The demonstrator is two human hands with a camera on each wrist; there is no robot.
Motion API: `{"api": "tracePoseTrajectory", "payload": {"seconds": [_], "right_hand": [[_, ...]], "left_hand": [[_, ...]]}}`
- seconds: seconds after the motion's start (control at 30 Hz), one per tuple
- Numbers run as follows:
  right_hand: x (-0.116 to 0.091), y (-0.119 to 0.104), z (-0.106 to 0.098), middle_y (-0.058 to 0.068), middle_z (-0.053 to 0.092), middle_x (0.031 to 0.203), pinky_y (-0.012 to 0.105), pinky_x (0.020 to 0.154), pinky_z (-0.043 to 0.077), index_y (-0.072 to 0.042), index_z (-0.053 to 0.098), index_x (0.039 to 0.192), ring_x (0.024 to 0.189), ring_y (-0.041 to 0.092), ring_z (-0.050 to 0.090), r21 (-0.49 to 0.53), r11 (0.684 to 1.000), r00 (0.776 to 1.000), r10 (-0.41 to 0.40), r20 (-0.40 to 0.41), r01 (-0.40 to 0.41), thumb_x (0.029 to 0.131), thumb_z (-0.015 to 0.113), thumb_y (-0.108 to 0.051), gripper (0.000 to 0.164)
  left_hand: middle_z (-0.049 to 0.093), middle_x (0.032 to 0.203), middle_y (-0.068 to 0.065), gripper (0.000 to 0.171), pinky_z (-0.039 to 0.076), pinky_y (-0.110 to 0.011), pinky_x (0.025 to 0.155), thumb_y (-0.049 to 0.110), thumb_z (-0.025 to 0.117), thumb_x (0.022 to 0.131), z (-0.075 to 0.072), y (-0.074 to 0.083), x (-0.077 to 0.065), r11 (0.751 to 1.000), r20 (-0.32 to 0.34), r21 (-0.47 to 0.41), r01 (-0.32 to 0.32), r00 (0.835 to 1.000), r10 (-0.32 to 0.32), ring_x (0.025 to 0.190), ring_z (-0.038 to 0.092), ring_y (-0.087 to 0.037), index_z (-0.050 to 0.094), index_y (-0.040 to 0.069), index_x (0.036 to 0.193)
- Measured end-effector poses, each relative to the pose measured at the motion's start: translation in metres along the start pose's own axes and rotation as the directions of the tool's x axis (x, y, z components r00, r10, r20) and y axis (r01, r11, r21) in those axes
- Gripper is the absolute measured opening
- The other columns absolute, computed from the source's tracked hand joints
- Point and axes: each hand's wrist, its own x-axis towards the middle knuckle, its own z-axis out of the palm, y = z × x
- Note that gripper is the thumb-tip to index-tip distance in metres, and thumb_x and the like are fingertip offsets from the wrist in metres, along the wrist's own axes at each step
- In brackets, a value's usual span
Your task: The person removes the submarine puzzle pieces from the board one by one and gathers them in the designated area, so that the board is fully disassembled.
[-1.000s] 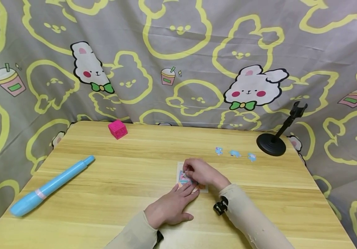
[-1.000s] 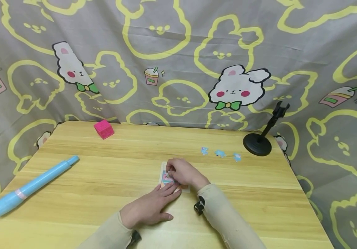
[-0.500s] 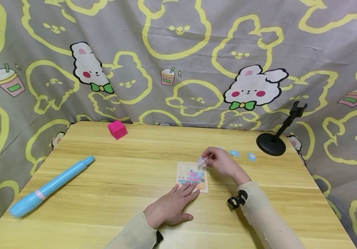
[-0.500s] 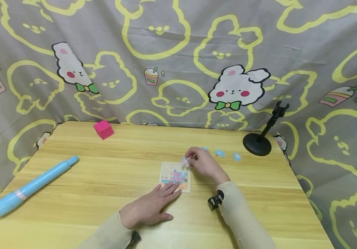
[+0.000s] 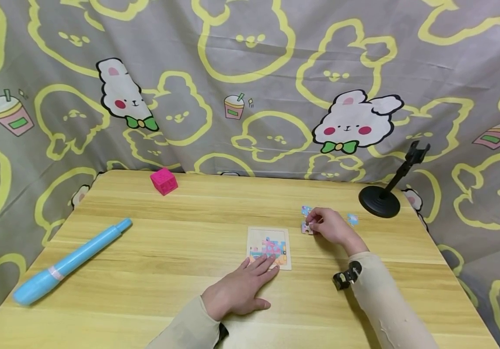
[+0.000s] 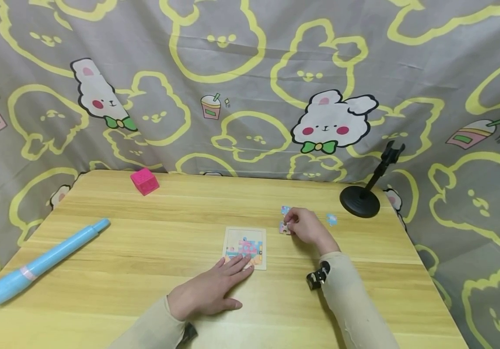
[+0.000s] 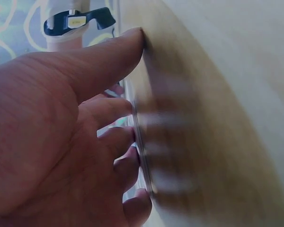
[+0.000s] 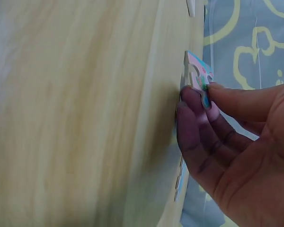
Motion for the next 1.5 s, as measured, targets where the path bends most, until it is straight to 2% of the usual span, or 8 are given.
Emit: {"api": "tracePoseTrajectory", "payload": {"seconds": [0.3,0.53,0.6,0.7,0.87,1.1,1.33,1.5], "right_hand": [[0.003,0.004,0.000,0.006,0.063,0.088,0.037,0.074,0.047,-0.001,0.066,0.097,0.082,0.021,0.057,-0.091,0.996,1.000,-0.002,-0.013,0.001,0.094,0.062,-0.003,0.005],[-0.003,-0.001,-0.003,0.007,0.061,0.092,0.036,0.069,0.047,-0.003,0.065,0.102,0.082,0.023,0.056,-0.104,0.993,0.998,0.044,-0.041,-0.048,0.097,0.060,-0.011,0.011],[-0.005,-0.006,-0.001,0.007,0.061,0.092,0.036,0.069,0.047,-0.003,0.065,0.103,0.083,0.022,0.056,-0.106,0.994,0.999,0.020,-0.051,-0.025,0.098,0.060,-0.013,0.013],[-0.008,-0.018,0.003,0.005,0.061,0.091,0.037,0.072,0.047,-0.003,0.066,0.103,0.083,0.021,0.056,-0.107,0.993,0.996,-0.063,-0.058,0.057,0.097,0.061,-0.013,0.013],[-0.010,-0.038,0.018,0.000,0.061,0.091,0.036,0.075,0.049,-0.003,0.067,0.106,0.083,0.016,0.057,-0.104,0.974,0.979,-0.197,0.046,0.201,0.096,0.063,-0.011,0.014],[-0.013,-0.058,0.043,0.003,0.062,0.103,0.037,0.081,0.050,-0.004,0.067,0.111,0.091,0.018,0.059,-0.121,0.950,0.951,-0.269,0.151,0.288,0.092,0.064,-0.001,0.019],[-0.012,-0.069,0.059,0.004,0.058,0.107,0.037,0.077,0.048,-0.004,0.066,0.115,0.089,0.019,0.055,-0.156,0.946,0.949,-0.253,0.190,0.283,0.090,0.068,-0.003,0.025],[-0.009,-0.070,0.067,0.004,0.054,0.108,0.037,0.084,0.047,-0.003,0.065,0.118,0.094,0.018,0.052,-0.220,0.937,0.954,-0.231,0.192,0.271,0.090,0.070,-0.008,0.029]], "left_hand": [[0.017,0.162,-0.003,0.075,0.018,-0.042,0.117,0.042,0.067,0.092,0.000,0.001,0.000,1.000,0.005,-0.015,0.003,1.000,-0.003,0.147,0.014,-0.019,0.034,0.016,0.154],[0.016,0.162,-0.003,0.076,0.018,-0.042,0.117,0.043,0.067,0.092,0.001,0.000,0.001,1.000,0.008,-0.009,0.003,1.000,-0.003,0.147,0.014,-0.019,0.034,0.016,0.155],[0.016,0.162,-0.003,0.076,0.018,-0.042,0.117,0.043,0.067,0.092,0.001,0.000,0.001,1.000,0.008,-0.006,0.004,1.000,-0.004,0.147,0.014,-0.019,0.033,0.016,0.155],[0.017,0.162,-0.002,0.076,0.018,-0.042,0.117,0.043,0.067,0.091,0.000,-0.001,0.001,1.000,0.005,-0.002,0.004,1.000,-0.004,0.147,0.014,-0.019,0.034,0.016,0.155],[0.017,0.162,-0.002,0.076,0.019,-0.042,0.117,0.043,0.067,0.091,-0.001,-0.001,0.001,1.000,0.006,-0.002,0.005,1.000,-0.005,0.147,0.015,-0.019,0.035,0.016,0.154],[0.020,0.161,-0.003,0.075,0.019,-0.042,0.117,0.044,0.066,0.092,-0.002,-0.001,0.002,1.000,0.009,0.007,0.012,1.000,-0.012,0.147,0.015,-0.018,0.035,0.016,0.154],[0.022,0.161,-0.004,0.076,0.020,-0.042,0.116,0.044,0.066,0.091,0.000,-0.001,0.001,1.000,0.014,0.024,0.015,1.000,-0.015,0.147,0.015,-0.018,0.035,0.016,0.154],[0.020,0.161,-0.005,0.077,0.021,-0.044,0.116,0.044,0.066,0.091,0.000,-0.001,0.002,1.000,0.014,0.021,0.006,1.000,-0.006,0.147,0.014,-0.018,0.034,0.016,0.155]]}}
